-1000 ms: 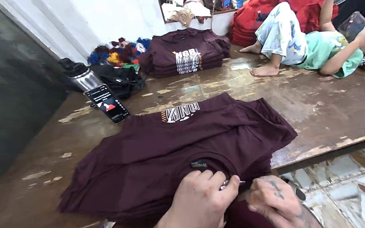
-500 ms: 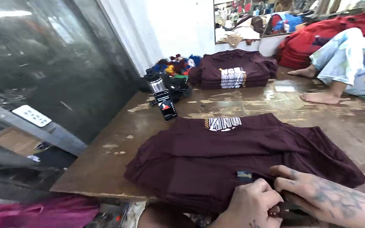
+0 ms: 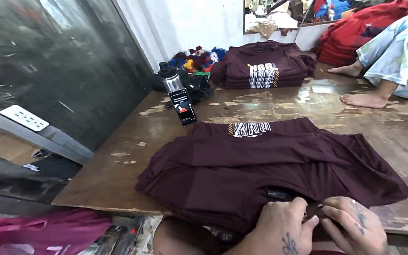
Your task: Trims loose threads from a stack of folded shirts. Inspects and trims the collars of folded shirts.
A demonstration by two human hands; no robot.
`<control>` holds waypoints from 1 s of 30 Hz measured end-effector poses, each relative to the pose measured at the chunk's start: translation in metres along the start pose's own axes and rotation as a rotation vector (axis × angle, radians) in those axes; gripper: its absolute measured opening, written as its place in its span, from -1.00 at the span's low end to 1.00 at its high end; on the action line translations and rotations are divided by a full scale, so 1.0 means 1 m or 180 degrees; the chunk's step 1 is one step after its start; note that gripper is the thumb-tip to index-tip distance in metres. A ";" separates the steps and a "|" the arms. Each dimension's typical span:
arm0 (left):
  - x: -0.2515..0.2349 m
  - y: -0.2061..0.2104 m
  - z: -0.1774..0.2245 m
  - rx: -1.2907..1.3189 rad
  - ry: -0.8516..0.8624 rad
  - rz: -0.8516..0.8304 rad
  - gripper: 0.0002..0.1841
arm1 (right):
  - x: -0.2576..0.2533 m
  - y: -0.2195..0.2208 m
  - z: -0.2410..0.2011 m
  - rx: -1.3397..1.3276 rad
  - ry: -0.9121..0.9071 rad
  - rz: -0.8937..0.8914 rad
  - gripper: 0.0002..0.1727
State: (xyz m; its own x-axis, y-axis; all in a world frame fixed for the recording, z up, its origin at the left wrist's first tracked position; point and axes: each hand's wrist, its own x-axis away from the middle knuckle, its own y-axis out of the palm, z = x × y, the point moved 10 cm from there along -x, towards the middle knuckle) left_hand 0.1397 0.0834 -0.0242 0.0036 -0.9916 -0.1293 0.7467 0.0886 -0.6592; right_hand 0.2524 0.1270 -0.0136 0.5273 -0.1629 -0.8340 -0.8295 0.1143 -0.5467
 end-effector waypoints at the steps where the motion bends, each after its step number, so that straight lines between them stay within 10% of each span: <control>1: 0.002 -0.001 -0.001 0.0021 0.0003 0.0033 -0.69 | 0.002 0.001 0.001 -0.0048 0.0006 -0.0035 -0.80; 9: 0.021 -0.019 0.015 -0.0282 0.0331 0.0589 -0.84 | -0.002 0.003 0.005 -0.0334 0.0252 -0.0601 -0.21; 15: 0.032 -0.022 0.046 -0.0986 0.1422 0.1256 -0.85 | -0.009 0.004 -0.004 -0.0660 0.0647 -0.0761 -0.74; 20: 0.029 -0.014 0.067 -0.0681 0.2309 0.0593 -0.86 | -0.008 -0.016 -0.019 -0.1245 0.0529 -0.0412 -0.86; 26: -0.002 -0.054 0.036 -0.1349 0.0915 0.0372 -0.49 | 0.011 -0.033 -0.021 -0.0748 0.0519 0.0042 -0.79; 30: 0.004 -0.052 0.038 -0.1637 0.1437 0.0434 -0.62 | 0.021 -0.043 -0.023 -0.0653 0.0507 0.0391 -0.86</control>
State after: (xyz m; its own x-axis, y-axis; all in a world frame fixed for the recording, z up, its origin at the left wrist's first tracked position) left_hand 0.1259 0.0708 0.0375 -0.2852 -0.8421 -0.4578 0.3491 0.3536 -0.8678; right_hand 0.2944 0.0960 -0.0056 0.3984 -0.3139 -0.8618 -0.9138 -0.0554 -0.4023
